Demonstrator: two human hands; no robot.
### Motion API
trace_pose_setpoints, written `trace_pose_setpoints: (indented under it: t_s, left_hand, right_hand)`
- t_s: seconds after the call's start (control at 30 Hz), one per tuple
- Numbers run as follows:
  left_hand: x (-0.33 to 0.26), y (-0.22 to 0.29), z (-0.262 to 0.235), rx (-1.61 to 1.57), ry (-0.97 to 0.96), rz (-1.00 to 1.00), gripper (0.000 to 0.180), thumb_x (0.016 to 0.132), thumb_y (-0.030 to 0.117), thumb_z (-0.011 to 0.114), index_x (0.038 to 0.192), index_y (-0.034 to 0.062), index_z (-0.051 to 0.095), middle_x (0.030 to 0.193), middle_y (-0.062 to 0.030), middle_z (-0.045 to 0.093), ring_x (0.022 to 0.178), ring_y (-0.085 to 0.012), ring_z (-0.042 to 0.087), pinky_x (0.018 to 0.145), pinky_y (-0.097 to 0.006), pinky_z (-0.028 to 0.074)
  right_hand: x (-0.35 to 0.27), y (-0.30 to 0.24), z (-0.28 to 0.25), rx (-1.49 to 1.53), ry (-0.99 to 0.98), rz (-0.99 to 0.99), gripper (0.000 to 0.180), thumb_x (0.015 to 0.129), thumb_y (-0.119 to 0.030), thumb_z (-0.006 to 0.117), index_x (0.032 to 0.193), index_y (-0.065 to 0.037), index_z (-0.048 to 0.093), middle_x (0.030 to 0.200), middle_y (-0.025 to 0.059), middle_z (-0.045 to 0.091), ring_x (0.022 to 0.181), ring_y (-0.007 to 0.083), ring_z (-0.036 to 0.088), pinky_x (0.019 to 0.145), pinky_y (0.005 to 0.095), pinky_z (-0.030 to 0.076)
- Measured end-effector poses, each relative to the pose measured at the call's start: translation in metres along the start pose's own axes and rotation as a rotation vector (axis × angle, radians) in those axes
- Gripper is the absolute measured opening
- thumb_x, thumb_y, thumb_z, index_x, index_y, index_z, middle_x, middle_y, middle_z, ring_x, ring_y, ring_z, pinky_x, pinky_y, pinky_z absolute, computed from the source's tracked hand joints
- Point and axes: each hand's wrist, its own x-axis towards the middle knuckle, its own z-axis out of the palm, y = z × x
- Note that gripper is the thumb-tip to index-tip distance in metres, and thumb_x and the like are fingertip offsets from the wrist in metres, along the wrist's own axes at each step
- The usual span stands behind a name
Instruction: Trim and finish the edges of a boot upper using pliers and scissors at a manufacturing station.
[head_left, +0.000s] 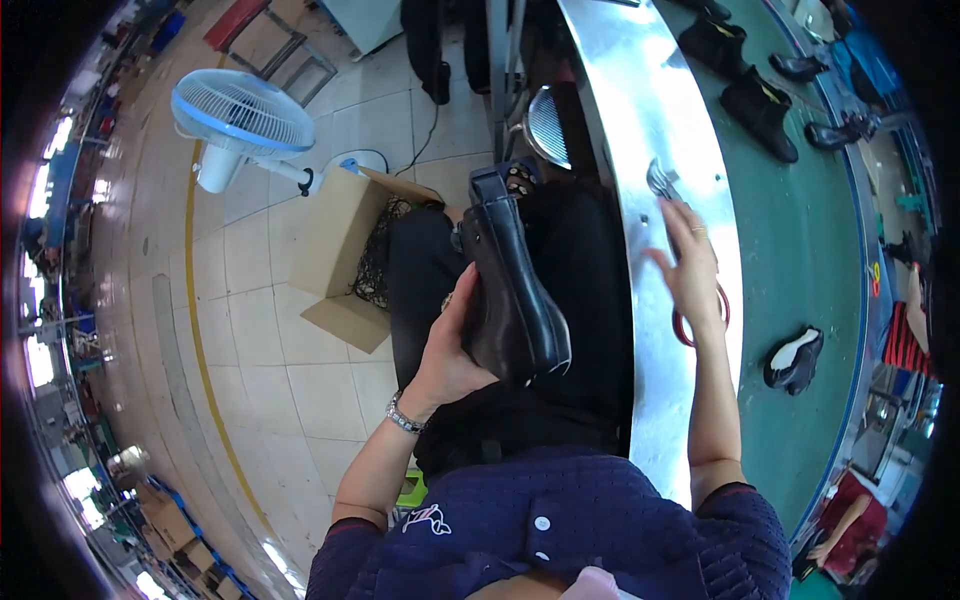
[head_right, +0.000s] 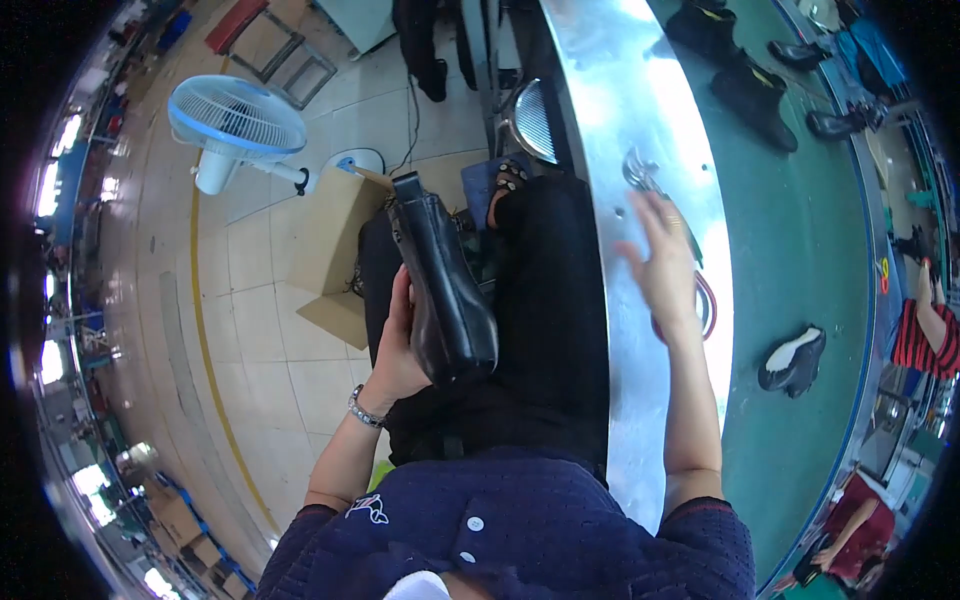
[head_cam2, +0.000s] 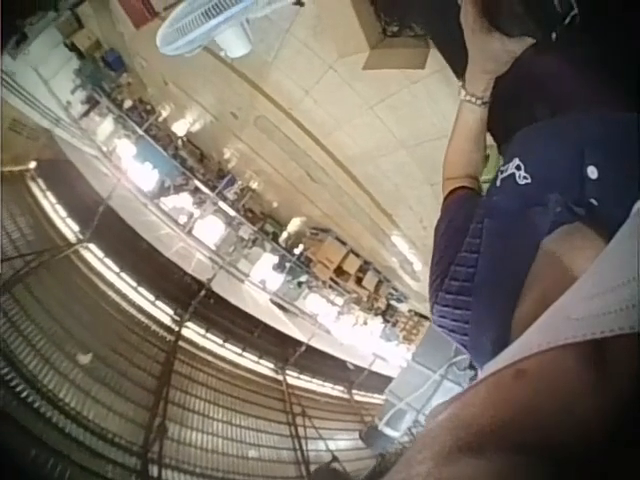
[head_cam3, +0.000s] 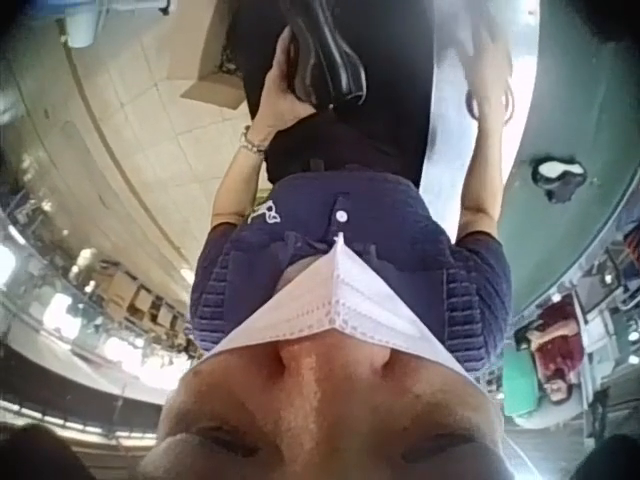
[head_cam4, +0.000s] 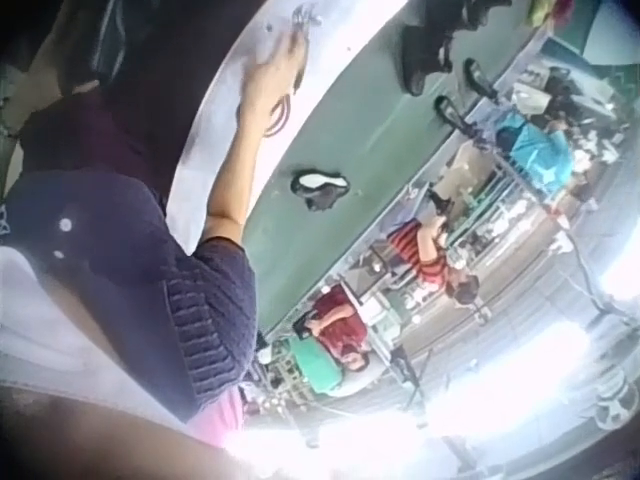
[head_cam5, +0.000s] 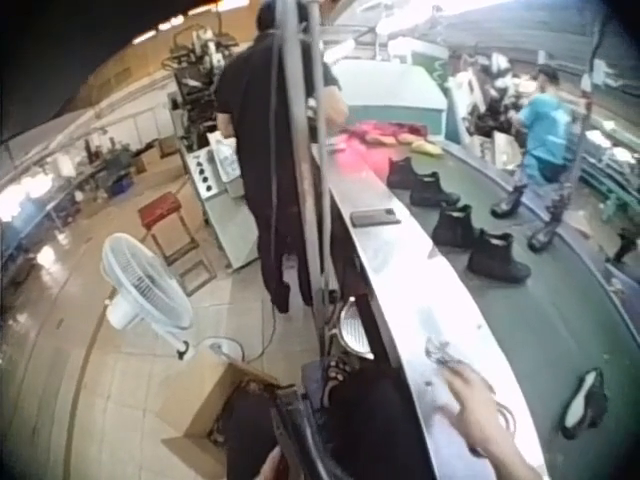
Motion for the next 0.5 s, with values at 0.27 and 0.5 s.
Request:
trace_pose_setpoints:
  t_s: [0.27,0.5]
  left_hand:
    - [0.022,0.009,0.036,-0.098,-0.204,0.109,0.129,0.064,0.016,0.089,0.154,0.0109,-0.003,0.154,-0.0143,0.028,0.14,-0.0224,0.033,0.112,-0.039,0.03]
    - [0.075,0.062,0.076,0.152,-0.422,0.084,0.118,0.073,0.04,0.083,0.153,0.0009,0.005,0.156,-0.0204,0.019,0.144,-0.0284,0.024,0.115,-0.039,0.023]
  right_hand:
    - [-0.078,-0.061,0.04,1.045,-0.461,-0.129,0.086,0.067,-0.014,0.087,0.139,-0.002,0.042,0.131,0.0128,0.054,0.124,0.0236,0.049,0.108,0.0351,0.036]
    - [-0.109,-0.039,0.016,1.588,0.033,0.238,0.069,0.067,-0.004,0.078,0.131,0.002,0.051,0.117,0.0062,0.062,0.109,0.0157,0.058,0.1,0.0302,0.041]
